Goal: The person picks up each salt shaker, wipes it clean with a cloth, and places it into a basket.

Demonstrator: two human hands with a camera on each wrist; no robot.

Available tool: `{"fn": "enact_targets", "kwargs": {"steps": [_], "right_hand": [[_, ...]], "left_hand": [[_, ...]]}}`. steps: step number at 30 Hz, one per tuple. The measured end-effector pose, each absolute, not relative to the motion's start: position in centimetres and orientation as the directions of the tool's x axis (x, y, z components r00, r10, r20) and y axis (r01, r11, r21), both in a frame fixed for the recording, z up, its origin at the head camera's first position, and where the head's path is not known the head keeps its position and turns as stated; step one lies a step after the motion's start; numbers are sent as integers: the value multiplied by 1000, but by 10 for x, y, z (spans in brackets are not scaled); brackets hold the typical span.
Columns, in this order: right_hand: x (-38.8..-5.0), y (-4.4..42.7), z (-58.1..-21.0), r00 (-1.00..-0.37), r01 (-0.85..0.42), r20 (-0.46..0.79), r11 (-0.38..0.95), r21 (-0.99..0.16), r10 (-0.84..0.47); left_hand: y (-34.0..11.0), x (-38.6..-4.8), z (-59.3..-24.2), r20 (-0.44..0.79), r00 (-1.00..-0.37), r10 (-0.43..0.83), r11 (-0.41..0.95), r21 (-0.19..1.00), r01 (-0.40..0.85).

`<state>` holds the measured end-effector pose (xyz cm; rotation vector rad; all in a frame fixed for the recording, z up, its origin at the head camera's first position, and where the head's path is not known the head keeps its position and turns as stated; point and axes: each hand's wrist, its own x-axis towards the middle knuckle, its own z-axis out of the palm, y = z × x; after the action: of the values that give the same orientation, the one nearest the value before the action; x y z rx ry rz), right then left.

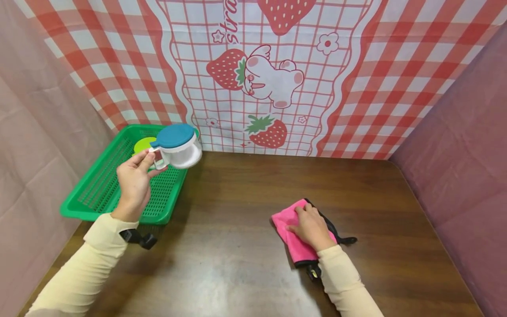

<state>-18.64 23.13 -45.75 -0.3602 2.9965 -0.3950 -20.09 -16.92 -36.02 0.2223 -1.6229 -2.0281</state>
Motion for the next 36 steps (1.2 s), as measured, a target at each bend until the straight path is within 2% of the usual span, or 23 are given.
{"fn": "enact_targets", "kwargs": {"steps": [11,23,36], "right_hand": [[-184,231,-459,-969,-202,-83,938,-282,-233],[-185,232,-459,-972,-190,-81,942,-275,-220],[-185,231,-459,-973,-197,-67,942,-271,-223]], "left_hand": [[-189,-214,-360,170,-812,-558,-151,941,301],[-211,-235,-355,153,-790,-594,-91,963,254],[-226,-263,-357,70,-788,-612,-25,994,108]]}}
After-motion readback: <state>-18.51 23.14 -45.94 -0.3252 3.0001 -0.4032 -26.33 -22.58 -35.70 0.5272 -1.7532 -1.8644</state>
